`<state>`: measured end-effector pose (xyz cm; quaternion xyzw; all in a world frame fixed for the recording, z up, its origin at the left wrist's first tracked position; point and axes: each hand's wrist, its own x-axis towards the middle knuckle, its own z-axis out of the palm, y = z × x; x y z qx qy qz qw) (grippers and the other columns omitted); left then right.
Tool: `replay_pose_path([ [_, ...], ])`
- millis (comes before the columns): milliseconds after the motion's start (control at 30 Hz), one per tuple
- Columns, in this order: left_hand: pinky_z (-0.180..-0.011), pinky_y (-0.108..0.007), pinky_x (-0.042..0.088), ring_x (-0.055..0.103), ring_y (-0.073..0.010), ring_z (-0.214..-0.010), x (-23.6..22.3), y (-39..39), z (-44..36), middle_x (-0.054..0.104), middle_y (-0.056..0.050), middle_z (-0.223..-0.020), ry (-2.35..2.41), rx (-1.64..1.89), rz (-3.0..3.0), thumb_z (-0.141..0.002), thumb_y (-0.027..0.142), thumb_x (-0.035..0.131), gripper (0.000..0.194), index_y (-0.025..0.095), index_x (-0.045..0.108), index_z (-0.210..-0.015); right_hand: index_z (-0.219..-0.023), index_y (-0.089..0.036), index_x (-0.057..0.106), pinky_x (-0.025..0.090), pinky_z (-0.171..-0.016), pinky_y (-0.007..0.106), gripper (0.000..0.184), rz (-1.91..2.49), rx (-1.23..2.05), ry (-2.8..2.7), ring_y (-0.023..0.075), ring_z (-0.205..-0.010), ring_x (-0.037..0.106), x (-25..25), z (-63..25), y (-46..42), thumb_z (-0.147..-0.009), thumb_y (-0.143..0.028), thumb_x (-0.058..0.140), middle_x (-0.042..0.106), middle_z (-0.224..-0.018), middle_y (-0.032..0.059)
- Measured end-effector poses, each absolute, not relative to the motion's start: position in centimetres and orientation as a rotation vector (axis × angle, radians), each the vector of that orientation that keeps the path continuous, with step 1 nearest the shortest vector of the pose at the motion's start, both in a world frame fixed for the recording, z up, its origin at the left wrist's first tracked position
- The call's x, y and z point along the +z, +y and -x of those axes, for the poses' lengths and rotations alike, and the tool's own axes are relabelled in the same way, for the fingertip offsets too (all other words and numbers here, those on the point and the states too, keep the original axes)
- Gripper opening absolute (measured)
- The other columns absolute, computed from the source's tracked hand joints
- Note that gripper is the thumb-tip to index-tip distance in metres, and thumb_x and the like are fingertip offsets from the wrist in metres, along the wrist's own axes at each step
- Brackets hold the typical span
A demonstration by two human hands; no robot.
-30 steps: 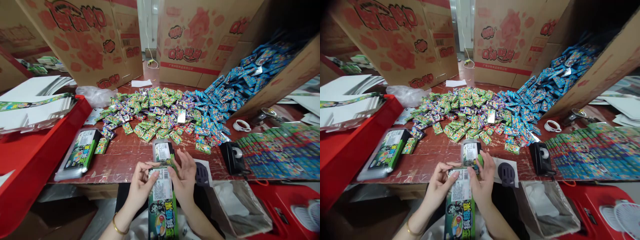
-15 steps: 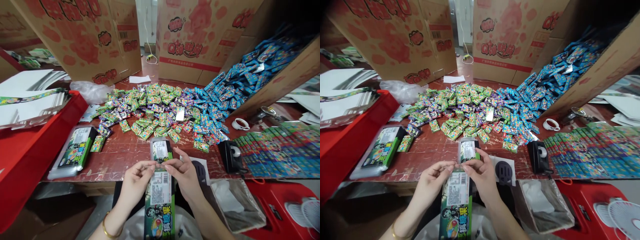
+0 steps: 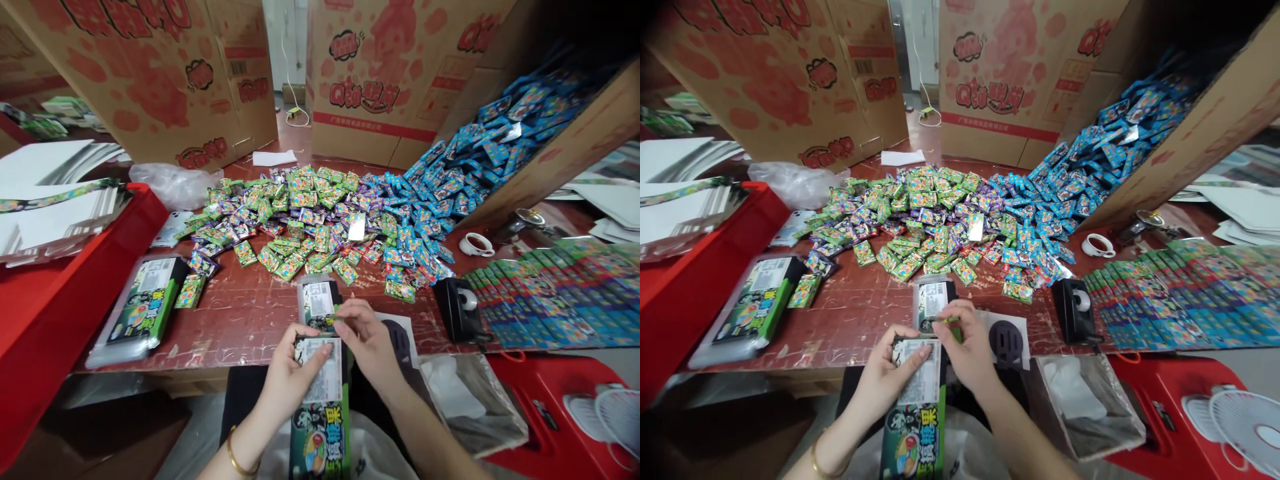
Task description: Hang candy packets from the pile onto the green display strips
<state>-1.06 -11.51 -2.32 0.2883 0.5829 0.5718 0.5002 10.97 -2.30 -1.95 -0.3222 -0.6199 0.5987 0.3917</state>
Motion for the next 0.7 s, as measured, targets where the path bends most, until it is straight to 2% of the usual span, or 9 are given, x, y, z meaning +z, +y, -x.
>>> replay_pose_path([
  [100,-0.052,-0.02,0.043,0.052,-0.0093,-0.055,-2.4,-11.1,1.1,0.057,0.006,-0.069,1.414,1.375,-0.726,-0.077,0.037,0.07,0.034,0.021,0.045,-0.094,-0.072,-0.018,0.061,0.043,-0.071,0.026,0.016,0.733,1.641,-1.867,0.0139,-0.082,0.055,-0.3,-10.9,0.4,-0.078,-0.032,0.066,0.056,-0.087,0.002],
  [300,-0.061,-0.024,0.045,0.053,-0.0113,-0.062,-2.6,-10.8,1.1,0.059,0.003,-0.075,1.479,1.343,-0.818,-0.077,0.035,0.07,0.034,0.019,0.047,-0.096,-0.069,-0.015,0.064,0.037,-0.066,0.025,0.011,0.822,1.864,-2.047,0.0123,-0.071,0.051,1.3,-10.2,1.6,-0.074,-0.025,0.065,0.057,-0.075,-0.0002],
  [433,-0.07,-0.026,0.046,0.057,-0.0139,-0.072,-2.3,-10.8,1.0,0.059,0.002,-0.08,1.537,1.353,-0.886,-0.076,0.032,0.07,0.032,0.019,0.047,-0.094,-0.062,-0.014,0.061,0.03,-0.058,0.023,0.012,0.963,2.098,-1.777,0.0097,-0.063,0.045,1.2,-9.9,1.1,-0.06,-0.015,0.073,0.055,-0.066,-0.0024],
  [500,-0.076,-0.026,0.046,0.059,-0.0159,-0.083,-2.3,-10.7,0.8,0.059,0.001,-0.087,1.554,1.429,-0.877,-0.073,0.031,0.072,0.038,0.021,0.043,-0.096,-0.071,-0.015,0.062,0.031,-0.059,0.022,0.021,0.974,2.241,-1.6,0.0091,-0.063,0.046,1.0,-9.7,1.0,-0.055,-0.014,0.075,0.055,-0.067,-0.0041],
  [600,-0.08,-0.028,0.048,0.06,-0.0177,-0.094,-2.3,-10.4,0.4,0.059,0.0,-0.096,1.519,1.504,-0.842,-0.073,0.033,0.072,0.044,0.023,0.039,-0.1,-0.091,-0.016,0.058,0.035,-0.06,0.021,0.038,0.958,2.46,-1.379,0.0093,-0.063,0.049,0.4,-9.4,1.1,-0.055,-0.02,0.072,0.056,-0.072,-0.0049],
  [700,-0.08,-0.03,0.05,0.062,-0.0188,-0.092,-2.1,-9.9,0.6,0.06,-0.002,-0.097,1.528,1.504,-0.834,-0.074,0.04,0.069,0.043,0.022,0.04,-0.101,-0.09,-0.016,0.057,0.039,-0.063,0.021,0.039,0.947,2.616,-1.176,0.0095,-0.063,0.052,-0.5,-9.1,1.1,-0.054,-0.023,0.068,0.057,-0.073,-0.0035],
])
